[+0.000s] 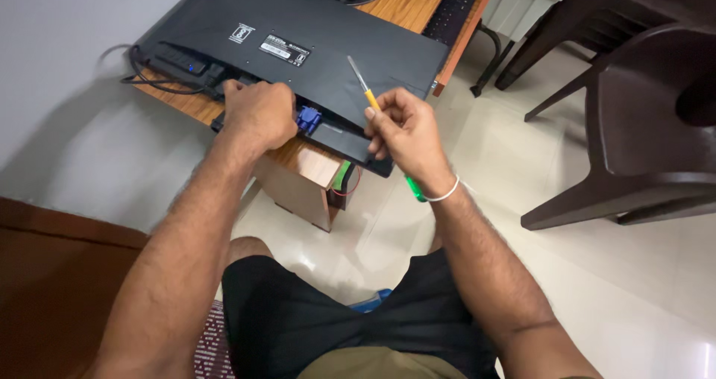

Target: The person disconnects a VGA cable from a monitor, uses a screwdriver to remove screws from the back, and then carries the monitor across the room.

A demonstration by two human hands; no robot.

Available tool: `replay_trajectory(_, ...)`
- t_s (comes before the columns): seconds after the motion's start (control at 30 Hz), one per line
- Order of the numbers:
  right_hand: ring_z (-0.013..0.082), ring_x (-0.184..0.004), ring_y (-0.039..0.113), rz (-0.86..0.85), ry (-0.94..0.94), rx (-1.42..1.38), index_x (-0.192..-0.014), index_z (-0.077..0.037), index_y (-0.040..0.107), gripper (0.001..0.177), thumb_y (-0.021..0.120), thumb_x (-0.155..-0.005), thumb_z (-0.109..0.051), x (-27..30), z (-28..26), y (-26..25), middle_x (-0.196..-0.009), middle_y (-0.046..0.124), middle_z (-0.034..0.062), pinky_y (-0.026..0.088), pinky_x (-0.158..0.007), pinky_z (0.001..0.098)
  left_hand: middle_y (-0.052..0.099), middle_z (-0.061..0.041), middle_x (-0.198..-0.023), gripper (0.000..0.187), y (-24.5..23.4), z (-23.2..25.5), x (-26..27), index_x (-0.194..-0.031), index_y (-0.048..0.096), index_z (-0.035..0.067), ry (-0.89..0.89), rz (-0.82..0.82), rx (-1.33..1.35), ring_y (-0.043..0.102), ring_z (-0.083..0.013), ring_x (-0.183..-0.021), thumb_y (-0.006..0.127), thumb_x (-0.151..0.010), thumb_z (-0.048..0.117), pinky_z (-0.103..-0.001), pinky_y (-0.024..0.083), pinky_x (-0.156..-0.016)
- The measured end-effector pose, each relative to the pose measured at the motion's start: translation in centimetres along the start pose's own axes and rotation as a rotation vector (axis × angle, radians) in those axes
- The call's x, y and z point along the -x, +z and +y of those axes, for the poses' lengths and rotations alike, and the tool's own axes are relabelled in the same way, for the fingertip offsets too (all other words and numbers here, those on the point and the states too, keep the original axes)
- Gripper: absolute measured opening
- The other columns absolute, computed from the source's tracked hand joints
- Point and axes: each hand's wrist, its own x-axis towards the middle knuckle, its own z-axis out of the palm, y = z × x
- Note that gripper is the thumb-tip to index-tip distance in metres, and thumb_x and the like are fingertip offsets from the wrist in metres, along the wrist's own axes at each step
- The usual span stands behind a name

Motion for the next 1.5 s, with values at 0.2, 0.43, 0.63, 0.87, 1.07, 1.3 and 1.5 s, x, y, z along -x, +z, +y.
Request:
replay_trajectory(0.2,0.0073,-0.052,0.061,-0.008,-0.023,0.093,-0.1,-0.001,0.06,0.01,0.066,-0.1,-0.009,-2.5,-0.7,-1.3,-0.072,0.066,0.0037,0.049,-0.043,0.0235,0.077,-0.015,-0.098,0.019,-0.5,0.4,0.5,-0.095,0.08,0.008,-0.002,-0.024,-0.089,0.069,-0.0326,-0.104,0.074,-0.081,0.02,-0.058,0.031,-0.106)
replay_trajectory(0.43,0.0103,-0.051,0.065,0.051,-0.117,0.42,-0.096,0.0,0.062,0.014,0.069,-0.099,-0.011,-7.2,-1.8,-3.6,-0.07,0.069,0.0057,0.05,-0.041,0.0259,0.077,-0.014,-0.096,0.018,-0.7,0.2,0.0,-0.098,0.079,0.013,-0.018,-0.049,-0.037,0.07,-0.0335,-0.101,0.073,-0.081,0.016,-0.056,0.035,-0.1)
replay_trajectory(0.63,0.0199,-0.062,0.073,0.148,-0.294,0.802,-0.097,-0.004,0.072,0.018,0.08,-0.092,-0.019,-14.7,-0.2,-5.2,-0.074,0.074,0.0126,0.057,-0.063,0.0378,0.077,-0.015,-0.088,0.012,-0.1,-0.1,0.0,-0.089,0.08,0.012,0.038,0.034,-0.023,0.071,-0.0335,-0.096,0.073,-0.083,0.02,-0.055,0.034,-0.103)
replay_trajectory(0.87,0.0329,-0.083,0.072,0.045,-0.431,1.007,-0.102,-0.012,0.078,0.019,0.081,-0.089,-0.026,-24.3,3.4,-5.9,-0.087,0.075,0.0137,0.055,-0.075,0.0462,0.075,-0.015,-0.095,0.018,-0.4,0.3,0.3,-0.089,0.079,0.009,0.073,0.069,-0.087,0.067,-0.0326,-0.104,0.075,-0.077,0.022,-0.056,0.034,-0.101)
replay_trajectory(1.07,0.0378,-0.086,0.07,-0.057,-0.369,1.122,-0.102,-0.014,0.078,0.017,0.078,-0.091,-0.027,-30.5,7.2,-5.6,-0.092,0.074,0.015,0.054,-0.077,0.0493,0.076,-0.012,-0.093,0.015,-1.1,0.5,0.5,-0.088,0.079,0.01,0.099,0.014,-0.111,0.068,-0.0307,-0.101,0.071,-0.076,0.013,-0.054,0.036,-0.101)
replay_trajectory(1.3,0.0395,-0.088,0.068,-0.139,-0.307,1.164,-0.099,-0.011,0.077,0.028,0.082,-0.089,-0.037,-33.4,8.4,-4.9,-0.092,0.073,0.0169,0.054,-0.08,0.0502,0.075,-0.011,-0.084,0.011,-0.3,-0.6,-0.4,-0.079,0.076,0.009,0.219,0.183,-0.065,0.071,-0.0306,-0.089,0.072,-0.07,0.008,-0.052,0.04,-0.091)
replay_trajectory(1.5,0.0398,-0.093,0.069,-0.167,-0.506,1.162,-0.103,-0.013,0.079,0.018,0.076,-0.091,-0.026,-35.7,10.2,-4.6,-0.1,0.074,0.0167,0.054,-0.084,0.0501,0.075,-0.013,-0.081,0.008,-0.3,-0.7,-0.3,-0.076,0.077,0.01,0.193,0.142,0.0,0.071,-0.0307,-0.089,0.072,-0.069,0.008,-0.049,0.04,-0.093)
